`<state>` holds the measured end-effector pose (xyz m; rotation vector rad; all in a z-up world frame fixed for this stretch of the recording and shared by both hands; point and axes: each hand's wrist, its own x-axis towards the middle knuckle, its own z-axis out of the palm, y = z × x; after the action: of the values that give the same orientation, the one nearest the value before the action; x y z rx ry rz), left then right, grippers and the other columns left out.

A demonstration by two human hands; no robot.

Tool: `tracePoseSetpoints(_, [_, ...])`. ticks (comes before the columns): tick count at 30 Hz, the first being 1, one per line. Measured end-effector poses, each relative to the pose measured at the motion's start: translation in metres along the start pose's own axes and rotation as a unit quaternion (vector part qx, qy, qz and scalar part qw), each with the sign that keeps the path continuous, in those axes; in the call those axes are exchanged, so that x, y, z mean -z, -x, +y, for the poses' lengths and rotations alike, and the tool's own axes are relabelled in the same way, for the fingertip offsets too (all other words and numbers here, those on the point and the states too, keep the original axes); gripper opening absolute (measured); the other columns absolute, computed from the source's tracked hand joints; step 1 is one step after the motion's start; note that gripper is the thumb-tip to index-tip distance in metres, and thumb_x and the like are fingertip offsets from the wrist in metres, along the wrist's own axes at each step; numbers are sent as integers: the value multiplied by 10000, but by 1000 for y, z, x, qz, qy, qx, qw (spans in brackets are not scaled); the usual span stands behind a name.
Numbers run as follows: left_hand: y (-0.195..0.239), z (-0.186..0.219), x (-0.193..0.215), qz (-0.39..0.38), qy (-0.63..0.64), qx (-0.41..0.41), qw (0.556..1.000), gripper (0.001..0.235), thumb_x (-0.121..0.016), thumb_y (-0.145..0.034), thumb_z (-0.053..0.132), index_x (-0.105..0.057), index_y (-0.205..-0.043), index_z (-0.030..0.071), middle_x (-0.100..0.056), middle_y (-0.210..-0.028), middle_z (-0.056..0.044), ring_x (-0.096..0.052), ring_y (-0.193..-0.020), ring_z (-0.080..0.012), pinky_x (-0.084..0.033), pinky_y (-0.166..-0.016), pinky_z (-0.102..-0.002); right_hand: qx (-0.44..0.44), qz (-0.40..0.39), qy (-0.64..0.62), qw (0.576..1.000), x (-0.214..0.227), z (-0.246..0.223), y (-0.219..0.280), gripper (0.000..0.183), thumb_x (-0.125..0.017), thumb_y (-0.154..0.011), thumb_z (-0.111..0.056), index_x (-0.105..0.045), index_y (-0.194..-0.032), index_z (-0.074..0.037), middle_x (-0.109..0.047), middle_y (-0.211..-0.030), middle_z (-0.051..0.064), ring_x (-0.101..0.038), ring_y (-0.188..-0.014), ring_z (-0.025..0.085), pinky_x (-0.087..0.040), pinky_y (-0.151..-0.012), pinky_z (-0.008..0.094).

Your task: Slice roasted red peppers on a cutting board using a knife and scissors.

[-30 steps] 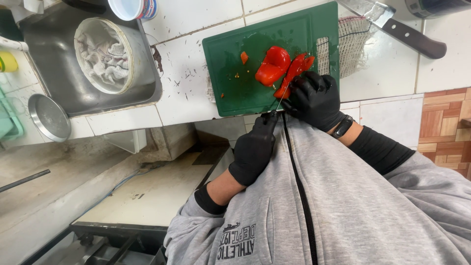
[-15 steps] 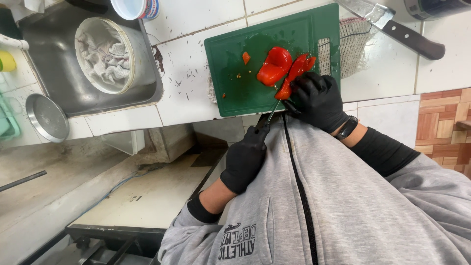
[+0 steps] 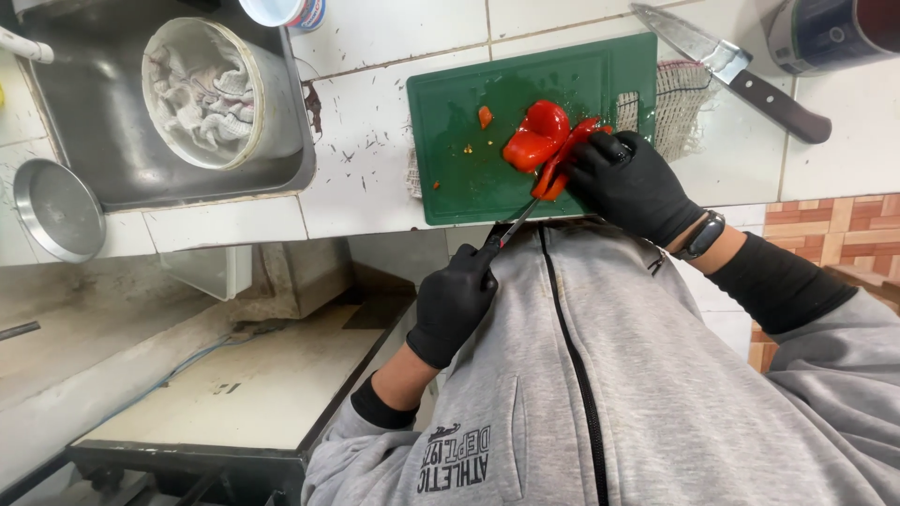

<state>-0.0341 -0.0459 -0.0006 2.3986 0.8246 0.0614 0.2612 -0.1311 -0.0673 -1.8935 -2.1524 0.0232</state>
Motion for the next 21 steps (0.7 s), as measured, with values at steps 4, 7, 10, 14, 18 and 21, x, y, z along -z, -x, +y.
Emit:
tracePoseSetpoints(4, [3,-7,-2,-4,-22,13,1000,488,-676,-808,128,-683,-1294,173,-653,-922,-87,-674,-662,-297,-545,-576,-417,-5,-12,-73,997,1,8,-4,281,-711,-932,-246,-721,-1175,-106,-675,-1172,68,-622,-1145,254,-526,-937,413])
tracePoseSetpoints(7, [5,-11,2,-7,-31,7,999,503,-694,-788,129,-683,-1288,179,-654,-936,-92,-673,-659,-296,-541,-564,-418,12,-14,-74,997,8,12,-7,292,-712,-904,-243,-703,-1148,-82,-685,-1190,76,-619,-1141,255,-529,-933,422])
tracePoseSetpoints(10, [6,-15,2,8,-38,9,999,532,-709,-773,127,-688,-1299,207,-664,-932,-84,-678,-652,-280,-534,-554,-412,59,-21,-35,997,12,16,-9,294,-719,-873,-235,-703,-1127,-88,-694,-1173,51,-637,-1132,259,-538,-893,419])
tracePoseSetpoints(14, [5,-17,6,-3,-59,-6,998,640,-708,-760,100,-658,-1391,190,-662,-882,-92,-680,-618,-263,-526,-504,-395,44,-36,-91,994,13,22,-10,293,-715,-892,-238,-695,-1137,-78,-687,-1159,77,-660,-1059,279,-553,-849,415])
tracePoseSetpoints(18, [7,-22,2,-7,-51,-2,999,589,-710,-762,120,-670,-1344,202,-670,-918,-85,-689,-641,-264,-536,-531,-395,83,-23,55,995,19,31,-12,313,-717,-901,-256,-719,-1173,-99,-707,-1175,89,-691,-1048,265,-556,-829,400])
tracePoseSetpoints(21, [6,-21,1,12,-47,-4,999,566,-703,-756,115,-687,-1313,213,-683,-941,-83,-686,-632,-270,-529,-526,-405,19,-44,-10,999,16,42,-11,381,-724,-940,-310,-705,-1233,-66,-703,-1142,101,-672,-988,271,-559,-869,418])
